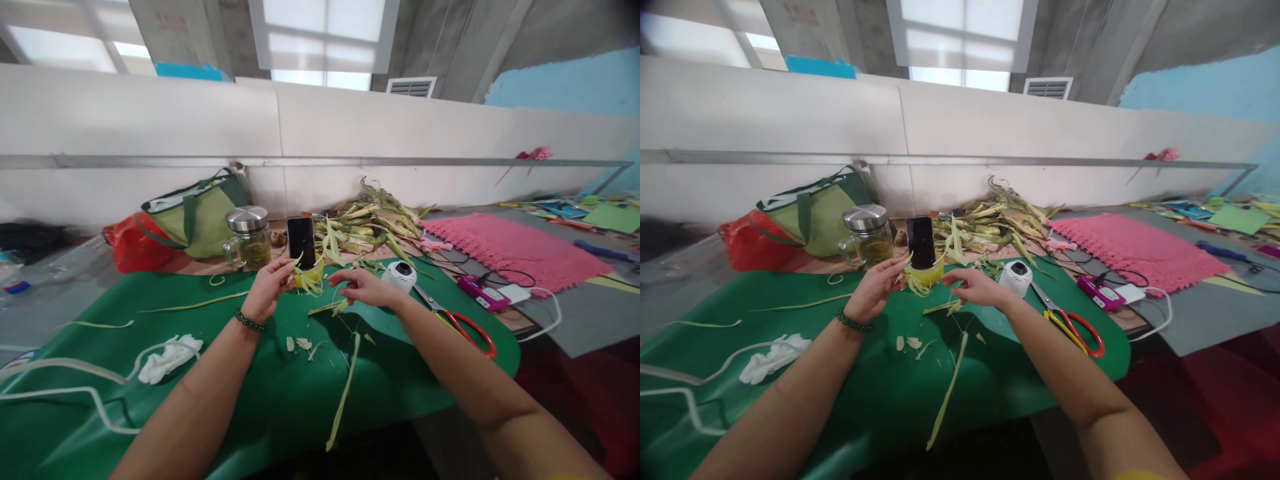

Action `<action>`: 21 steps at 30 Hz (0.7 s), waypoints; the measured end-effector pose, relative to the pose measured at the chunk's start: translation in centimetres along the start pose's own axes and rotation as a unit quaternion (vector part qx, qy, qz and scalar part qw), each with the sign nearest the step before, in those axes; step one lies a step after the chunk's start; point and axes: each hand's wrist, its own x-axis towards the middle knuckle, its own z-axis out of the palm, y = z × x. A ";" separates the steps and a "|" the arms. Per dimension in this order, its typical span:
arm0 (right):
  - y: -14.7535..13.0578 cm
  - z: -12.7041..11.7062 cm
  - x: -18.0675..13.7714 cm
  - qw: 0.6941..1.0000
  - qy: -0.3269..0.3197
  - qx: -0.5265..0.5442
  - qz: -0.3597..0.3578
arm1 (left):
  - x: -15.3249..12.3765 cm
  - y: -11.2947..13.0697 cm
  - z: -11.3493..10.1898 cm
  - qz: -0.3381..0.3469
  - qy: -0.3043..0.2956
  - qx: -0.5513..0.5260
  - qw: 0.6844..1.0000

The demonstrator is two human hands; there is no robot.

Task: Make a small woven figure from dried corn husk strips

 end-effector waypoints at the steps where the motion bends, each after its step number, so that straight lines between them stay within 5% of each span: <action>1: 0.1 0.0 -0.3 1.000 0.016 -0.022 0.010 | 0.0 0.0 0.0 -0.004 0.003 -0.004 1.000; 4: 0.1 0.3 -0.8 0.986 0.045 -0.157 0.040 | 0.0 0.0 -0.1 -0.018 0.007 -0.015 1.000; 8: -1.7 1.5 -0.8 0.980 -0.019 -0.198 0.001 | 0.1 -0.1 -0.3 -0.026 -0.005 -0.014 1.000; 11: -4.0 2.3 -1.2 0.977 -0.041 -0.203 -0.059 | 0.1 -0.2 -0.2 -0.028 -0.010 -0.007 1.000; 15: -5.9 3.3 -3.8 0.967 0.018 -0.158 -0.200 | -0.1 -0.1 0.0 -0.037 -0.013 0.007 0.999; 18: -4.9 4.6 -6.5 0.944 0.005 -0.160 -0.288 | -0.4 0.0 0.3 -0.038 -0.023 0.019 0.999; 21: -2.6 5.9 -8.5 0.937 -0.042 -0.241 -0.249 | -0.7 0.2 0.5 -0.036 -0.031 0.030 0.998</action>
